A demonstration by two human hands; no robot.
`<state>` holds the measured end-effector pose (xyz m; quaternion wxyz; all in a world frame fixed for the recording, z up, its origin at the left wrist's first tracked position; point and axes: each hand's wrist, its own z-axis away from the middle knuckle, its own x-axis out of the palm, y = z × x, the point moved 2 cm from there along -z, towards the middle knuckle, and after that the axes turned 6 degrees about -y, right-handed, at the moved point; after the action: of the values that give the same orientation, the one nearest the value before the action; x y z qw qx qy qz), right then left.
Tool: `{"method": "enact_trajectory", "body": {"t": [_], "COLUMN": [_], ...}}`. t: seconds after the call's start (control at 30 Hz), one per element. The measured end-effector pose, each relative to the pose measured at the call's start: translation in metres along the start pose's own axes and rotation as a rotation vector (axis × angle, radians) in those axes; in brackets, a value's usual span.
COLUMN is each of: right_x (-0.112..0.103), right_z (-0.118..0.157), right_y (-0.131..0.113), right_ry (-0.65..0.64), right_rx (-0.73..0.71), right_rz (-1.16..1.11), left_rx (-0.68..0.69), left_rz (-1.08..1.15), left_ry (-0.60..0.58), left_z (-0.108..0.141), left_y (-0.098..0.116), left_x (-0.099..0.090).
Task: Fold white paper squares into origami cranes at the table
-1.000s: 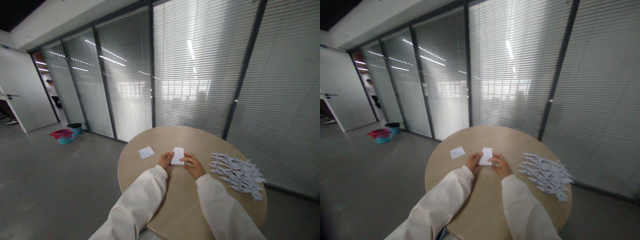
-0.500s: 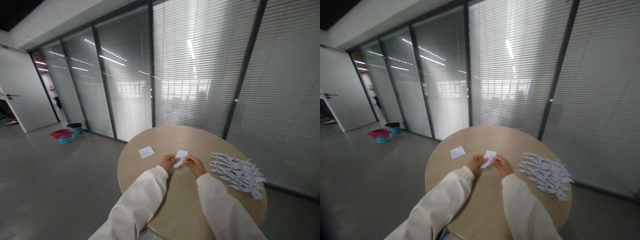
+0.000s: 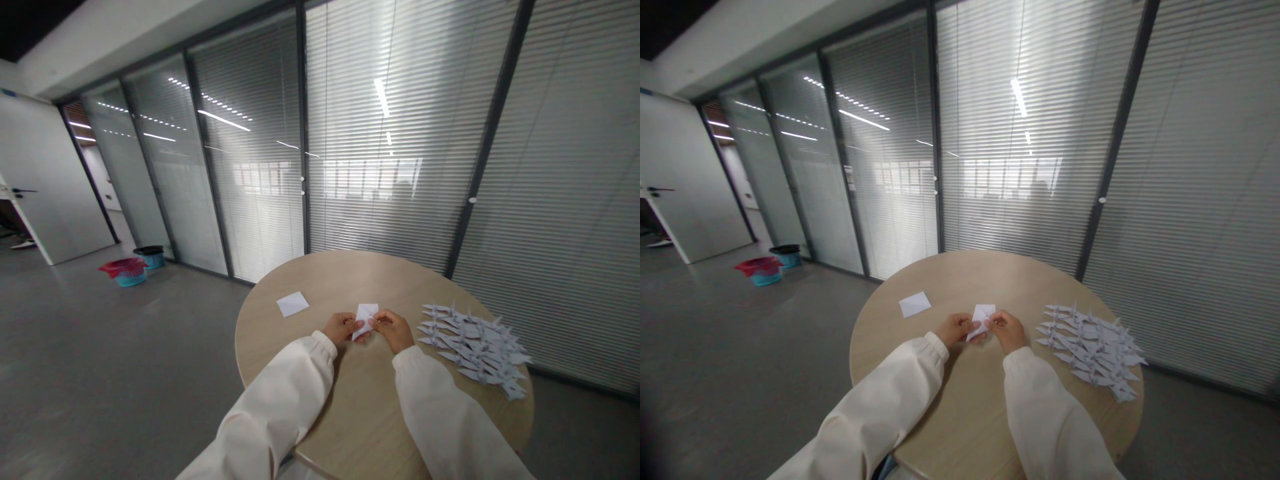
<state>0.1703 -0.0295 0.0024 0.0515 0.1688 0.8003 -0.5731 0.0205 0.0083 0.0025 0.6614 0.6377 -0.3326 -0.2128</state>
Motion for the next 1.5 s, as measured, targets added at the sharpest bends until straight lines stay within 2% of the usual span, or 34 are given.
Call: {"method": "enact_trajectory", "body": {"t": [0.2, 0.43, 0.77, 0.9, 1.07, 1.27, 1.37, 1.5], "right_x": [0.001, 0.002, 0.003, 0.005, 0.007, 0.0, -0.005, -0.008], "right_z": [0.001, 0.002, 0.003, 0.002, 0.002, -0.001, -0.003, -0.004], "right_y": [-0.003, -0.004, -0.002, -0.002, -0.003, 0.002, 0.004, 0.003], "right_ry": [0.044, 0.03, 0.014, -0.045, -0.107, 0.02, 0.09, 0.132], "right_rx": [-0.028, -0.026, 0.005, 0.022, -0.004, -0.016, -0.033, -0.035], "right_rz": [0.07, -0.022, -0.066, -0.083, -0.114, -0.019, -0.035, -0.077], "left_rx": [-0.056, -0.081, -0.096, -0.093, -0.096, -0.101, -0.072, -0.071], "left_rz": [-0.051, -0.026, -0.018, -0.025, -0.05, 0.018, 0.096, 0.135], "left_ry": [0.007, 0.008, 0.061, 0.041, -0.066, -0.01, 0.028, 0.016], "left_z": [0.001, -0.004, -0.001, 0.0, 0.001, -0.001, -0.002, -0.003], "left_y": [-0.001, -0.01, -0.005, -0.006, -0.009, -0.006, -0.005, -0.008], "left_x": [0.002, -0.004, 0.0, 0.0, 0.002, 0.002, -0.002, -0.005]}}
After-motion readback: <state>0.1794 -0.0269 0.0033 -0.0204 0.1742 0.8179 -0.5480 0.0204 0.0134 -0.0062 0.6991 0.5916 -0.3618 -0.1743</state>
